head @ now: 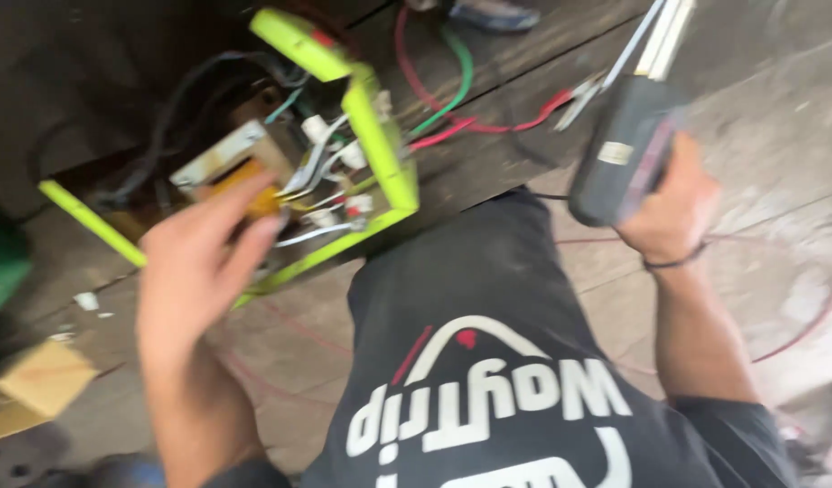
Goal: Repair internal components of an electronic device by manipulating wires and using tools
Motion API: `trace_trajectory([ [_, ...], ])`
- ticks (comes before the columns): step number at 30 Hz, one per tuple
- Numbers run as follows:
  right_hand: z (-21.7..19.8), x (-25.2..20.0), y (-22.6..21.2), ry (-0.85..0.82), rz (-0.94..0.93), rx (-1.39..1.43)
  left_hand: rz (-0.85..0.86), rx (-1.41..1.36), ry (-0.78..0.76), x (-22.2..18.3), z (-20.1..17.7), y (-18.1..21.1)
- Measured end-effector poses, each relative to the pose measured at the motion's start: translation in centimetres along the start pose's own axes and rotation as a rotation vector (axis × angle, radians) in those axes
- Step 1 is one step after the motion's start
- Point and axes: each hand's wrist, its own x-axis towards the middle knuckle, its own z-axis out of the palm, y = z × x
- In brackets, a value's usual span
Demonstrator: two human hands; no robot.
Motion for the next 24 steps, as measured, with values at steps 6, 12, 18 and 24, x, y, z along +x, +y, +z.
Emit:
trace_trajectory([
  [6,1.3,8.8,4.5,-0.076,-0.19,-0.08,-0.497,-0.397,0.583,-6.3,7.5,0.9],
  [12,4.1,13.2,8.1,-0.116,-0.227,-0.174,-0.621,-0.637,0.961,-6.2,14.3,-1.4],
  [18,6.1,13.8,7.1,-0.243,-0.217,-0.087,-0.63,-0.642,0.841,-5.4,14.8,-2.1],
  [24,8.2,13.6,8.4,-0.199,-0.336,-0.076,-0.638,-0.884,0.753,-5.9,12.5,-2.1],
])
